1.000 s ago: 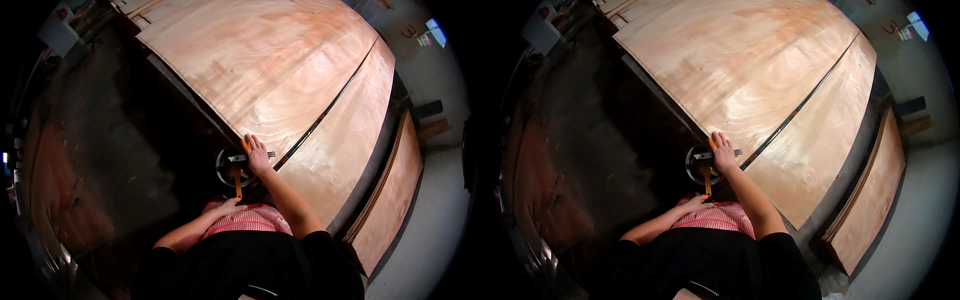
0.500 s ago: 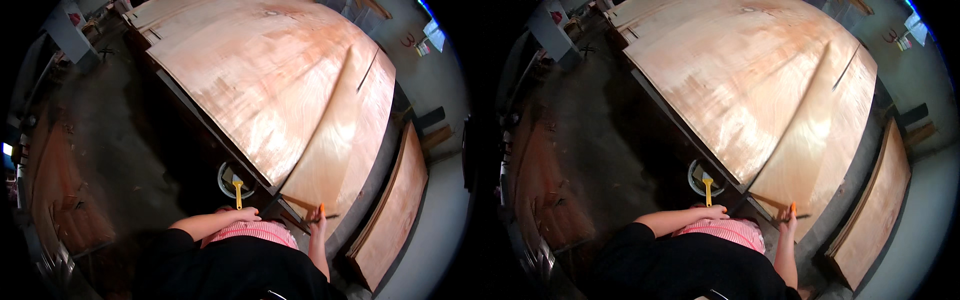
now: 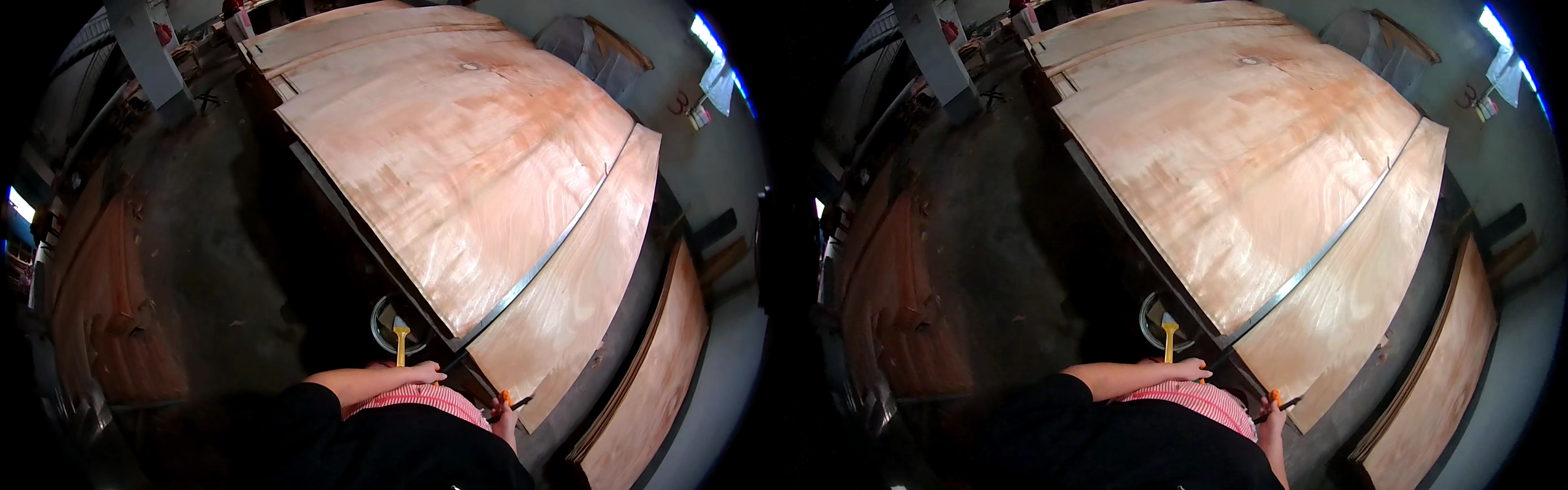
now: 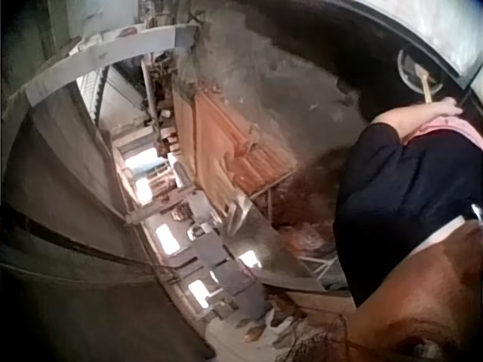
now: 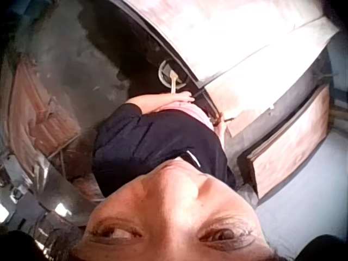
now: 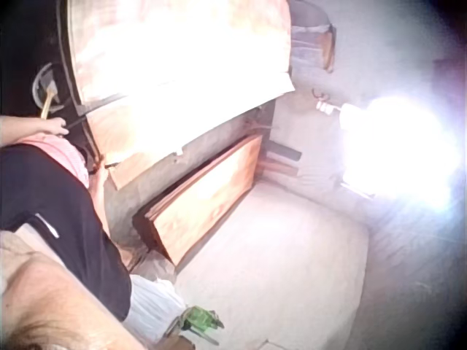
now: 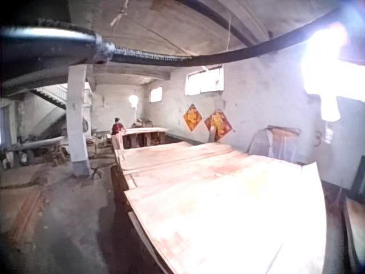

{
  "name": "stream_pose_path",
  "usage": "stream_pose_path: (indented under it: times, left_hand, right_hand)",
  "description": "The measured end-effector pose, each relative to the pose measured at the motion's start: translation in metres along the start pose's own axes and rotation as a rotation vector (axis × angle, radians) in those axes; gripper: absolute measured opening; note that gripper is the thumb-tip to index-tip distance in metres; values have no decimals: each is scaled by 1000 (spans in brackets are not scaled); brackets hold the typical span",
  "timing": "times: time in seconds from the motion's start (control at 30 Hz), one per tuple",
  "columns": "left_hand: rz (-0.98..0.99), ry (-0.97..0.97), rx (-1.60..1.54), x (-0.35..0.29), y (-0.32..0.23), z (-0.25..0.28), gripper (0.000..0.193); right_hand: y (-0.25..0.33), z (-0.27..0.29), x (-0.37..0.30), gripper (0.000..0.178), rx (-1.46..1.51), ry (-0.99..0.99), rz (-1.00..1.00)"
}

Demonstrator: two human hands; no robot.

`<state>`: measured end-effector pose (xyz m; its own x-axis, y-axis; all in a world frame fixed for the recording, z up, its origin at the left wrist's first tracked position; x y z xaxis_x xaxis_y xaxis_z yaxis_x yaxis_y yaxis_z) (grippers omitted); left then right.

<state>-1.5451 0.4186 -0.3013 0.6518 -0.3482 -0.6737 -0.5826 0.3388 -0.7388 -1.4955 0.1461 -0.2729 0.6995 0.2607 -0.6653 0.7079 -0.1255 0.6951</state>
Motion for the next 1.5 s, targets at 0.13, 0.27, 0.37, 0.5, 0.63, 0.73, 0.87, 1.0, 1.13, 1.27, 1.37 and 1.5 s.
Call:
stream_pose_path:
  times: [0.13,0.27,0.37,0.5,0.63,0.73,0.87,1.0,1.13,1.27,1.37,1.5]
  left_hand:
    - [-75,49,-63,-8,-19,7,54]
    - [-164,47,192,-22,-42,12,62]
    - [-208,221,247,-54,-78,3,72]
    - [-263,321,368,-74,-102,-7,82]
    - [-303,417,236,-80,-85,-20,61]
    - [-271,363,166,-70,-50,-23,54]
    - [16,278,-115,-73,-3,-20,38]
    - [42,207,-17,-67,0,-21,36]
    - [131,185,-59,-44,-30,-46,37]
    - [106,209,9,-8,-106,-113,37]
    - [81,271,43,23,-153,-179,41]
    - [48,420,179,69,-188,-262,42]
  right_hand:
    - [27,-55,17,29,-410,208,18]
    - [75,-145,32,22,-596,257,246]
    - [96,-190,32,26,-995,115,234]
    - [83,-158,52,28,-849,27,381]
    - [75,-152,24,23,-281,-3,204]
    - [79,-125,13,12,-251,-115,299]
    - [99,-93,-10,11,-246,-166,408]
    - [133,-51,-52,20,-222,-84,482]
    - [163,39,-96,10,-134,-38,487]
    - [167,150,-139,15,536,256,488]
    - [189,213,-188,19,928,556,665]
    - [229,287,-266,20,1212,788,896]
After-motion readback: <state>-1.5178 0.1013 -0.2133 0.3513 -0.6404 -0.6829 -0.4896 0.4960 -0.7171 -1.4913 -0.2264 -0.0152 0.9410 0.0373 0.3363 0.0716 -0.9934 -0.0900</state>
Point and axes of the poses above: each hand's wrist, its own x-axis towards the middle knuckle, its own z-axis out of the back of the hand, y = z × x, the point moved 9 cm from there along x, towards the middle knuckle, and after that the axes turned 14 degrees about y, right-handed, at the moved point
